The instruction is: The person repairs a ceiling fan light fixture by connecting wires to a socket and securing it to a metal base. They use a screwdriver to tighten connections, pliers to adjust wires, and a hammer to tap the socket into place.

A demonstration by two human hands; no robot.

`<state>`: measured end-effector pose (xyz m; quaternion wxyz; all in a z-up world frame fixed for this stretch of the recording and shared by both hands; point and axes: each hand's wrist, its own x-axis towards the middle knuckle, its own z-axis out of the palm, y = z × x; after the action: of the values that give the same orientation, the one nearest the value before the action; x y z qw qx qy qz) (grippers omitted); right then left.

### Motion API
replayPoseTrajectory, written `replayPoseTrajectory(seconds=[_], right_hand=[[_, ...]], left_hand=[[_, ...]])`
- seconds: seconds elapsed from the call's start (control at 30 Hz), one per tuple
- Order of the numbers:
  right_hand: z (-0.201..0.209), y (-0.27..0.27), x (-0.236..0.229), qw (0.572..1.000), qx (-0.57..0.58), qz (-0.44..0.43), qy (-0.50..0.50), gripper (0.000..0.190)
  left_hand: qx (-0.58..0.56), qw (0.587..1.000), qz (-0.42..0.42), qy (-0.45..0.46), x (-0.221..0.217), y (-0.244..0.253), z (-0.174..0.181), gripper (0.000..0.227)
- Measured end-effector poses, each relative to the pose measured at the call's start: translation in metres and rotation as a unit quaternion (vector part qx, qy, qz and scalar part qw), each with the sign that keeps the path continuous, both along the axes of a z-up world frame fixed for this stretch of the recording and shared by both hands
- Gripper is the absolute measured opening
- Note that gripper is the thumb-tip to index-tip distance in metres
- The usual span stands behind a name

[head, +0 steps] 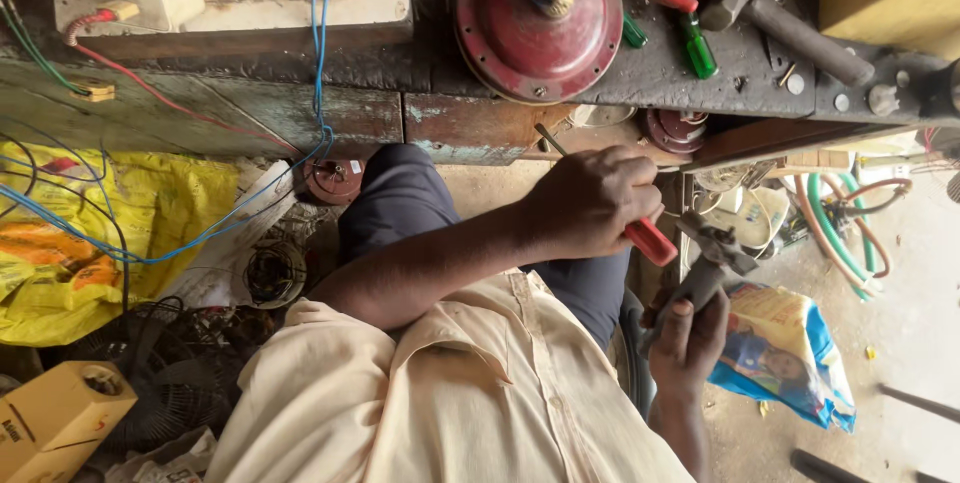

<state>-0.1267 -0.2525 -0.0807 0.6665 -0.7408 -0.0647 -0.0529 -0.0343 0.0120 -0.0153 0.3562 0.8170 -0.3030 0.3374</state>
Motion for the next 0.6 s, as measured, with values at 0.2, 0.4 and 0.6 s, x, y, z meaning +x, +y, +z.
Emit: replayPoseTrajectory(seconds=[0.2,0.4,0.6], right_hand=[[-0.01,0.0,0.003,1.0,-0.018,0.009,0.018,0.039],[-0.021,-0.007,0.005,0.998,-0.047,0.015,0.035,0.04],[-0.027,-0.006,0.01,0.995,-0.086,0.008,0.048,0.048]], left_hand=[[0.043,0.995,0.069,0.064,0.007,0.015,-0.005,0.015],[0.139,0.954,0.266,0.023,0.029,0.051,-0.006,0.025],[0.182,0.95,0.253,0.007,0.019,0.077,-0.008,0.023]])
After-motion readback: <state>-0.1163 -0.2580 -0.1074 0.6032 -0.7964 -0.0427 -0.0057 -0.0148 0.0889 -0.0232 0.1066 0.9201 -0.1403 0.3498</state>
